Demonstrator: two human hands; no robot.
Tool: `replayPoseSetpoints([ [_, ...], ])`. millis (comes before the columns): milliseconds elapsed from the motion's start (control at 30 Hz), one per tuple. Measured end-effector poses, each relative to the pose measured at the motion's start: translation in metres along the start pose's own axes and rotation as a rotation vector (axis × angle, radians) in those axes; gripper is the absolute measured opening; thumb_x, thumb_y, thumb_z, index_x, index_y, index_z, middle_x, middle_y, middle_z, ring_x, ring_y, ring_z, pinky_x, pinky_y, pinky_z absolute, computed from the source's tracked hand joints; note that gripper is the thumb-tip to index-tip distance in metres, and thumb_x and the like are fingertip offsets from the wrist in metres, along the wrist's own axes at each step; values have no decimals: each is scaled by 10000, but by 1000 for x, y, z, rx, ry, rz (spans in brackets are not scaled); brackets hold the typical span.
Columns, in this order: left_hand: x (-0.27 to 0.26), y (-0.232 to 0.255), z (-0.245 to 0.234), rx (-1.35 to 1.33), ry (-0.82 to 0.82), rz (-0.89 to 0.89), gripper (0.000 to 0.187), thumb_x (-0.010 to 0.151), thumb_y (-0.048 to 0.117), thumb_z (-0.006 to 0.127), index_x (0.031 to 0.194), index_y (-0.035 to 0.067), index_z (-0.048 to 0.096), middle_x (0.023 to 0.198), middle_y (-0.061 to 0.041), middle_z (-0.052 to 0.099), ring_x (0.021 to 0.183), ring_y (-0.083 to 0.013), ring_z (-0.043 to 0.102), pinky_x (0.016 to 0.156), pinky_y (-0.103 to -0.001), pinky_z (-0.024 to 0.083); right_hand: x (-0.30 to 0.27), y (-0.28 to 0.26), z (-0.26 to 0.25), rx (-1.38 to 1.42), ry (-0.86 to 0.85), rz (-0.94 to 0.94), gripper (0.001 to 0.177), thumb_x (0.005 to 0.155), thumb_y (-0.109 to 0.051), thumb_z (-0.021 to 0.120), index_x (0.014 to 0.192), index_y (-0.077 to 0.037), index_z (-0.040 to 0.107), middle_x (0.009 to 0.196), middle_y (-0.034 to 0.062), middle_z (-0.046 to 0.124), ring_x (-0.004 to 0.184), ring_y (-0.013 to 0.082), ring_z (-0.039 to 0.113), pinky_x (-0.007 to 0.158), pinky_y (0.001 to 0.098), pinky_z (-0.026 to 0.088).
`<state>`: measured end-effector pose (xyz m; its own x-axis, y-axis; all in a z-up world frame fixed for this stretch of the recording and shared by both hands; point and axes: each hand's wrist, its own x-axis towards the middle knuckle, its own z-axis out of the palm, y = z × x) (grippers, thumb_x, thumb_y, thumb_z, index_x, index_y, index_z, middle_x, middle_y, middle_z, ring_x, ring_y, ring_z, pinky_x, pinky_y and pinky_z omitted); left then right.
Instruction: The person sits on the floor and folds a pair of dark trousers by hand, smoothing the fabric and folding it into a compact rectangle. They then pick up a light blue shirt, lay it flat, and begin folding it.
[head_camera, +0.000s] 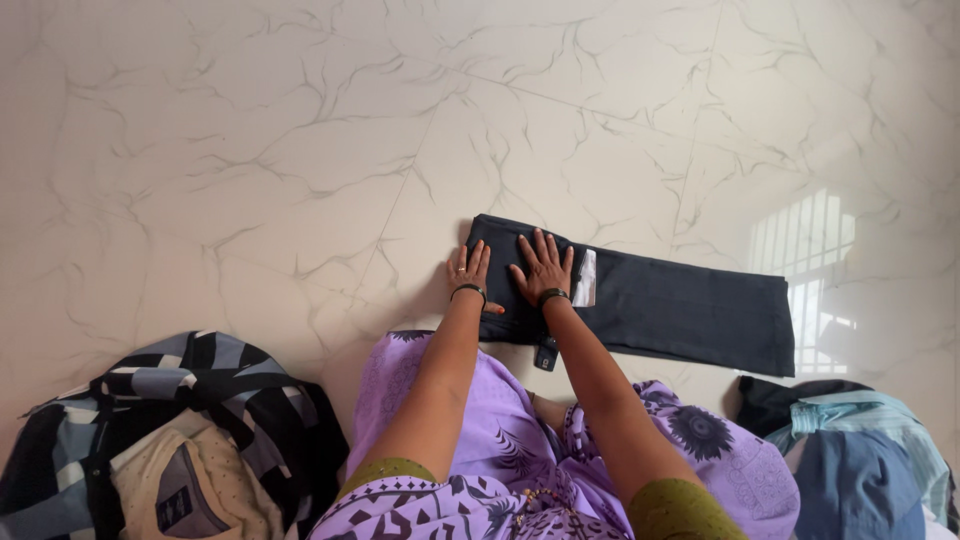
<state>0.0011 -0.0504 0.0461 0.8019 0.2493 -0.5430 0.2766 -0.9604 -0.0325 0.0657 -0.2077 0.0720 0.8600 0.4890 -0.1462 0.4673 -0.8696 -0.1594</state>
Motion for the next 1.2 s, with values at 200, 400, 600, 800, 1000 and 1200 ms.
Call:
replayPoseSetpoints([
  [200, -13, -2, -15, -7, -75, -31, 1674, 448, 914, 771, 1617, 268, -237, 1697, 70, -279, 1582, -299, -154, 1230, -674, 56, 5, 40, 14, 5, 92, 73, 723, 988, -609, 428, 1627, -358, 204, 1727, 54, 98, 1590, 278, 80, 1269, 500, 77],
  [400, -25, -3, -26, 58, -78, -26, 1674, 444, 974, 715, 1617, 243, -230, 1701, 47, -271, 1574, -307, -182, 1189, -730, 21, -19, 84, 11, 118, 30, 177, 759, 975, -623, 428, 1635, -378, 143, 1732, 66, 32, 1585, 305, 60, 1248, 527, 132],
  [600, -23, -4, -16, 107, 11, -28, 1642, 460, 995, 678, 1635, 212, -160, 1720, 26, -195, 1579, -282, -158, 1186, -734, 8, -77, 178, -34, -113, -29, 157, 786, 966, -599, 459, 1635, -368, 117, 1722, 75, 23, 1572, 312, 76, 1187, 649, 183],
  [800, -11, -7, -5, 152, 96, 3, 1525, 558, 967, 661, 1655, 172, -40, 1739, -12, -88, 1589, -251, -112, 1176, -746, -4, -158, 314, -88, -41, 248, 574, 827, 903, -482, 711, 1580, -129, 393, 1619, 354, 178, 1510, 511, 193, 1194, 565, 290],
  [1000, -41, 16, -24, 106, 111, 137, 1434, 584, 903, 710, 1647, 286, -29, 1728, -39, -95, 1584, -316, -120, 1161, -769, -15, -187, 388, -71, 533, 103, 1316, 923, 803, -489, 708, 1538, -30, 390, 1554, 325, 368, 1432, 472, 404, 1169, 514, 375],
  [1200, -92, 67, -16, 127, 109, 330, 1462, 556, 802, 825, 1635, 352, -52, 1733, -42, -111, 1588, -358, -47, 1142, -785, 110, -181, 400, -58, 149, -88, 1276, 930, 828, -661, 730, 1448, 2, 528, 1563, 135, 434, 1477, 443, 373, 1183, 540, 383],
])
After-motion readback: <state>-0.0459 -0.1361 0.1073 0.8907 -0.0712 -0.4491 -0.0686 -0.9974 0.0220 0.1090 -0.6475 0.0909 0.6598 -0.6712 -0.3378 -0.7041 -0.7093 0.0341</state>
